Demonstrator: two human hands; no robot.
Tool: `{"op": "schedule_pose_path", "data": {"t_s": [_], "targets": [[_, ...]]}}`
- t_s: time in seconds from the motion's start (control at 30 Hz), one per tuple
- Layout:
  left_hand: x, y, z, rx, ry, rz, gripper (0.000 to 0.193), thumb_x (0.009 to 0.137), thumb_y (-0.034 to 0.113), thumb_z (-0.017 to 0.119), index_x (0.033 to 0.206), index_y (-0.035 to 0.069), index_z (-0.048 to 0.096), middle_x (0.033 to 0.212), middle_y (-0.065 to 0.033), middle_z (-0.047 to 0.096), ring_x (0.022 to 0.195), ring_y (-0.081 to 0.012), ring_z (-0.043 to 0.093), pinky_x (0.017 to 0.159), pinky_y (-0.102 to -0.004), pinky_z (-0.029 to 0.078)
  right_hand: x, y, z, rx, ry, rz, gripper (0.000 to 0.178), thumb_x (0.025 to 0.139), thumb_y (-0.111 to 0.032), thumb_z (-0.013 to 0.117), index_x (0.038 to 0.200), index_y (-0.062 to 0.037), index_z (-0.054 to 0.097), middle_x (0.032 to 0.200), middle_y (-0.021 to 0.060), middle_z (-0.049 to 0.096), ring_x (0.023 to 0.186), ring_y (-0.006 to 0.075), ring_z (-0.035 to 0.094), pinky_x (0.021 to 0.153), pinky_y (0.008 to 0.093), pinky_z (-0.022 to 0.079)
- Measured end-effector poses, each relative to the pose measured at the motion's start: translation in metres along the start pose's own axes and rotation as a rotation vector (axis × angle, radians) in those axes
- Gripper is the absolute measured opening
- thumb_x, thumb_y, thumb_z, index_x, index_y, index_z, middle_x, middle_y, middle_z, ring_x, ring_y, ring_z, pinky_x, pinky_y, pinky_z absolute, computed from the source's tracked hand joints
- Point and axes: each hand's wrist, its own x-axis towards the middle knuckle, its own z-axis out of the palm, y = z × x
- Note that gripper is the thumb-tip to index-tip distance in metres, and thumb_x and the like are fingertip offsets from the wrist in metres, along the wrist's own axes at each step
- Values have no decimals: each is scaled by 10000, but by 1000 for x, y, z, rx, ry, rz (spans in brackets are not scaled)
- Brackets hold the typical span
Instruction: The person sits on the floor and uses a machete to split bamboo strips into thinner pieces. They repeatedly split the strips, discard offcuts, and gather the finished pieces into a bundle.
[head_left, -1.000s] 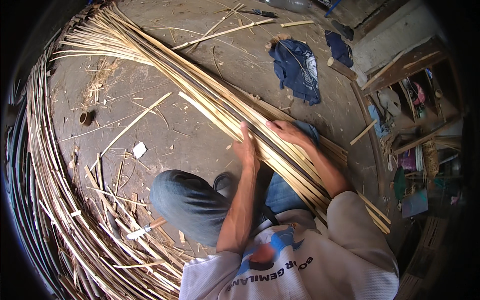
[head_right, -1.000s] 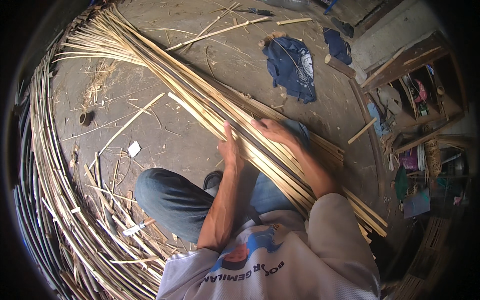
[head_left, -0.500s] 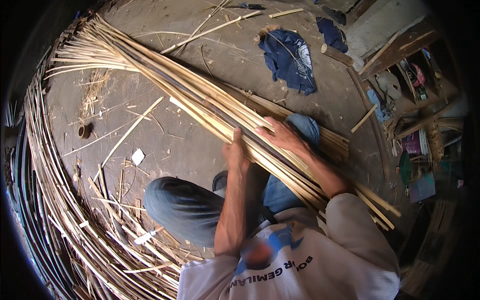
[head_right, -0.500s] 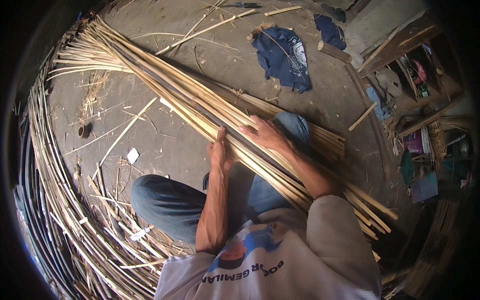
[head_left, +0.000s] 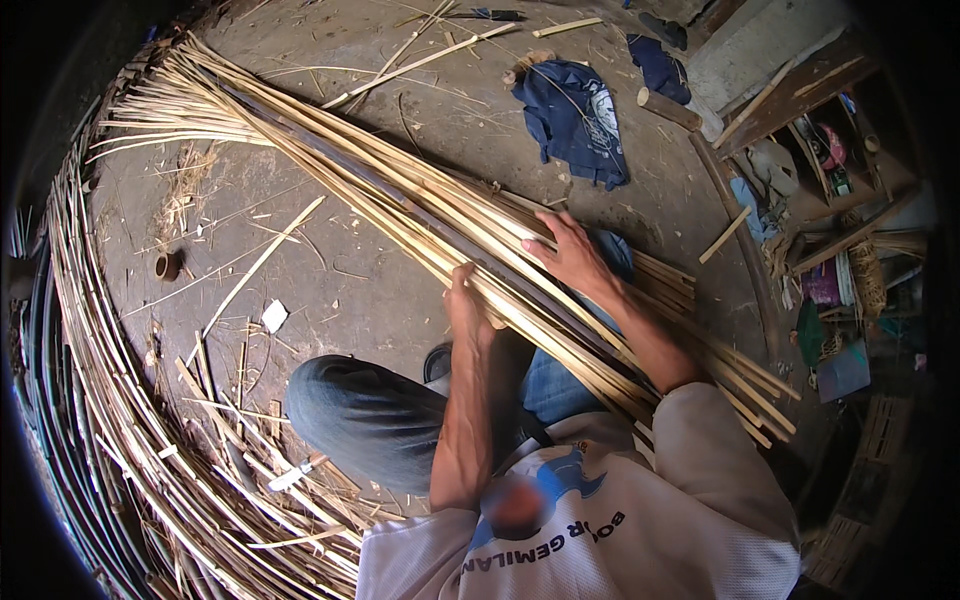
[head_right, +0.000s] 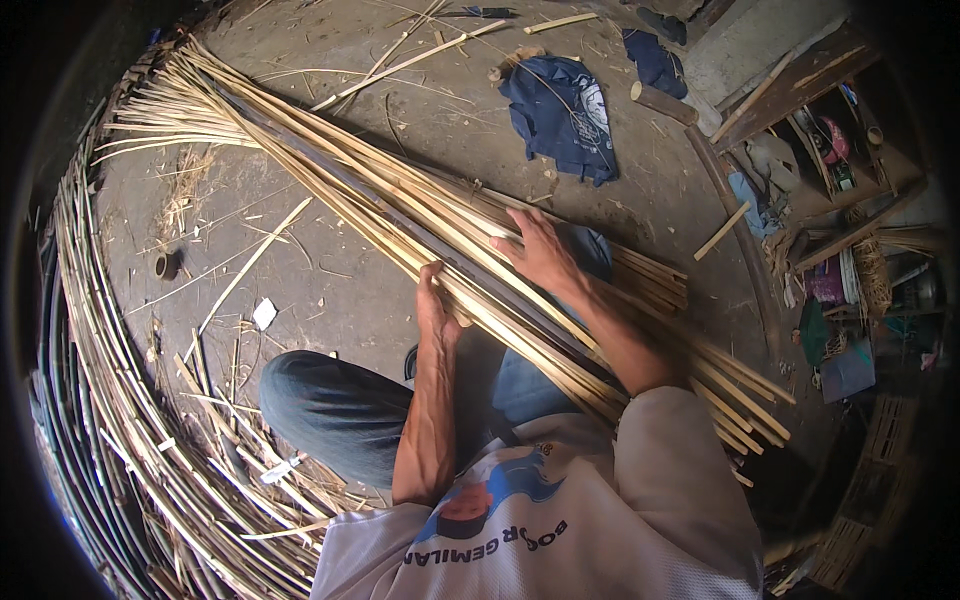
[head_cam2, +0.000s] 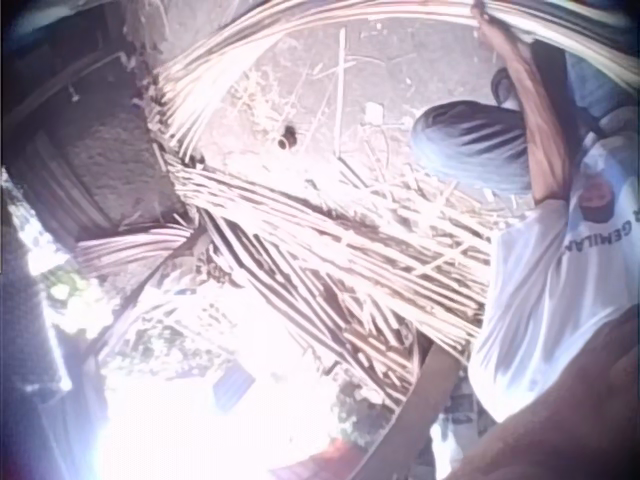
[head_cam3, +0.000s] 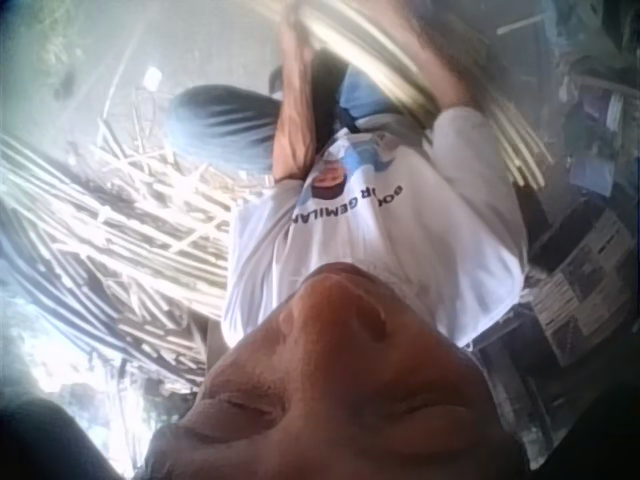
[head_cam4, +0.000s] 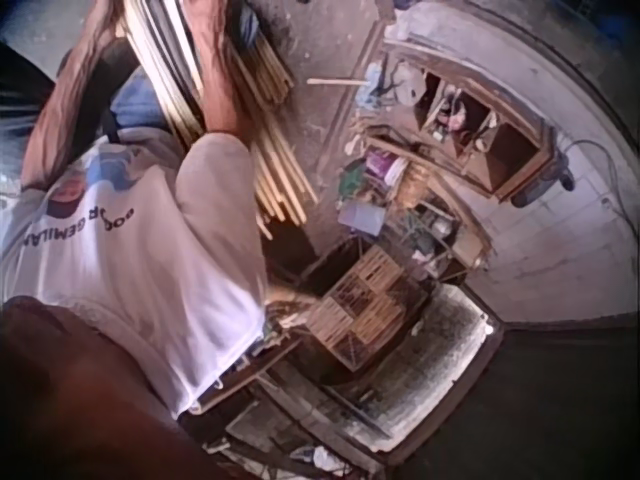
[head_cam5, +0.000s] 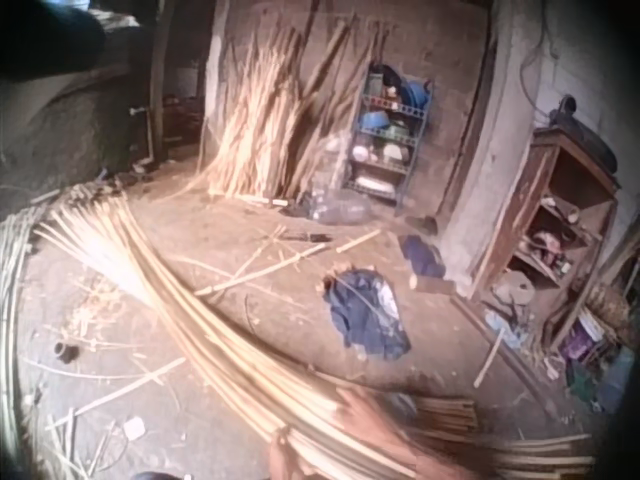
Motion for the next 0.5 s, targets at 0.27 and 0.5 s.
{"op": "schedule_pose_path", "data": {"t_s": [0.27,0.5], "targets": [[0,4,2,-142,-144,-117,310,832,239,567,1019,-7,592,842,-155,647,781,-278,664,739,-397,576,-42,-41,1,13,-52,-56,334,934,-261,677,1172,-46,580,1044,204,612,980,422,627,810,504,504],[-10,9,13,-126,-145,-108,279,852,241,554,1020,21,589,830,-114,632,799,-239,641,725,-364,555,-36,-55,2,-196,-230,98,454,936,-308,657,1215,12,493,1112,266,599,996,454,622,832,551,482]]}}
